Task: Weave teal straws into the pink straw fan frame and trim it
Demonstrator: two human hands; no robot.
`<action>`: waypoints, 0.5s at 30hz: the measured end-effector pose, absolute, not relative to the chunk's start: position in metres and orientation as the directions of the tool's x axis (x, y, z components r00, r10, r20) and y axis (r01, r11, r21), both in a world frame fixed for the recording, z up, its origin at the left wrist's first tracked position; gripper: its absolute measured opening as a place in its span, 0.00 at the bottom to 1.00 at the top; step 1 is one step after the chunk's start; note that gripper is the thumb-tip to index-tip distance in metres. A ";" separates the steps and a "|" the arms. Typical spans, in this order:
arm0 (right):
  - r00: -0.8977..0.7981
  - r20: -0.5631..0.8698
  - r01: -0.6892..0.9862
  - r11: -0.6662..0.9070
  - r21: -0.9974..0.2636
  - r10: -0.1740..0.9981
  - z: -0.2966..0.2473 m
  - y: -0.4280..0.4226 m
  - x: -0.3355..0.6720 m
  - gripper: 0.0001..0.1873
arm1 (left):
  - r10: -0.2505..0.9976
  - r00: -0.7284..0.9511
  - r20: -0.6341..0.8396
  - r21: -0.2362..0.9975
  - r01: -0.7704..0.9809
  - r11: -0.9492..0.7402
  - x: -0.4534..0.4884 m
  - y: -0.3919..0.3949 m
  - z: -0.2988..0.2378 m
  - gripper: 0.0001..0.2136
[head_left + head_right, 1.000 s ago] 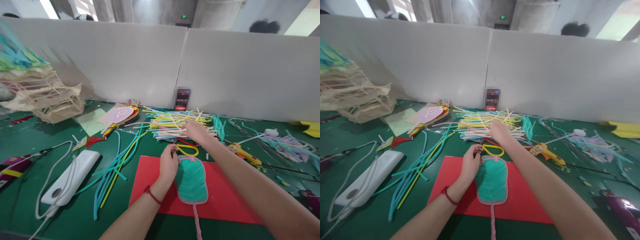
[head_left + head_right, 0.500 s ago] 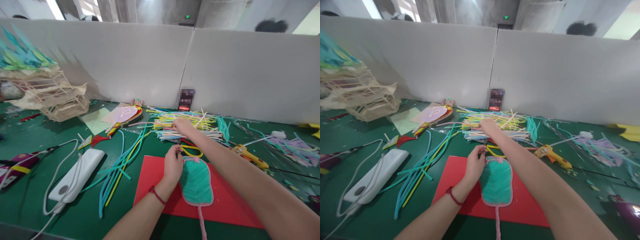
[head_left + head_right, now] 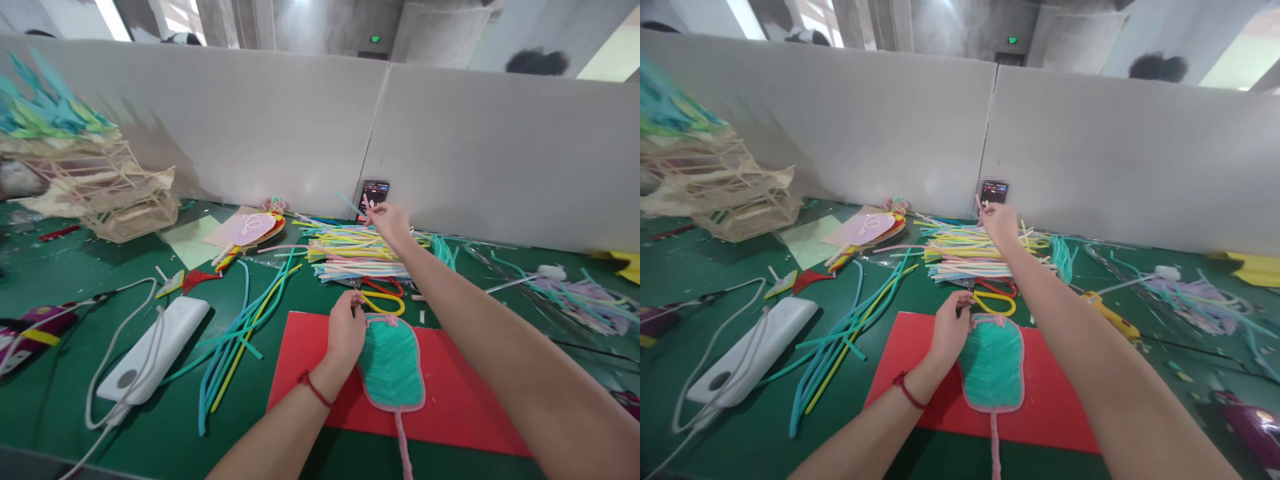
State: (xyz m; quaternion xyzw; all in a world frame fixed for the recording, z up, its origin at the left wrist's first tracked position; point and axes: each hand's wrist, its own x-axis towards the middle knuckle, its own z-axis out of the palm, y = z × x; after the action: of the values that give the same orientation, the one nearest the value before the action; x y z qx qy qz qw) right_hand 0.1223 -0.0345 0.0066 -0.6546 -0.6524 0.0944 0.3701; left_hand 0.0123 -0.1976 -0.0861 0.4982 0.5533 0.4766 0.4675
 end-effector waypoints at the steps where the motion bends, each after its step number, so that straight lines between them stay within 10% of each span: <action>1: 0.162 0.379 0.731 0.148 -0.667 0.911 0.010 -0.032 0.125 0.12 | 0.997 -0.065 -0.043 0.993 0.104 0.049 0.012 -0.198 -0.085 0.14; 9: 0.267 0.590 0.751 0.219 -0.623 0.762 0.046 -0.036 0.138 0.11 | 0.998 -0.064 0.011 0.994 0.112 -0.004 0.011 -0.197 -0.089 0.14; 15: 0.007 0.476 0.870 0.229 -0.437 0.879 0.033 -0.054 0.137 0.08 | 0.998 -0.060 -0.017 0.998 0.054 0.021 0.013 -0.199 -0.090 0.13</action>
State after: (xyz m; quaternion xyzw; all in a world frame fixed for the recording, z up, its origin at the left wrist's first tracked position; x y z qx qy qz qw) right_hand 0.1367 -0.0537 0.0325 -0.6207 -0.7045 0.0068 0.3441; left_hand 0.0125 -0.1993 -0.0902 0.4936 0.5330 0.4960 0.4757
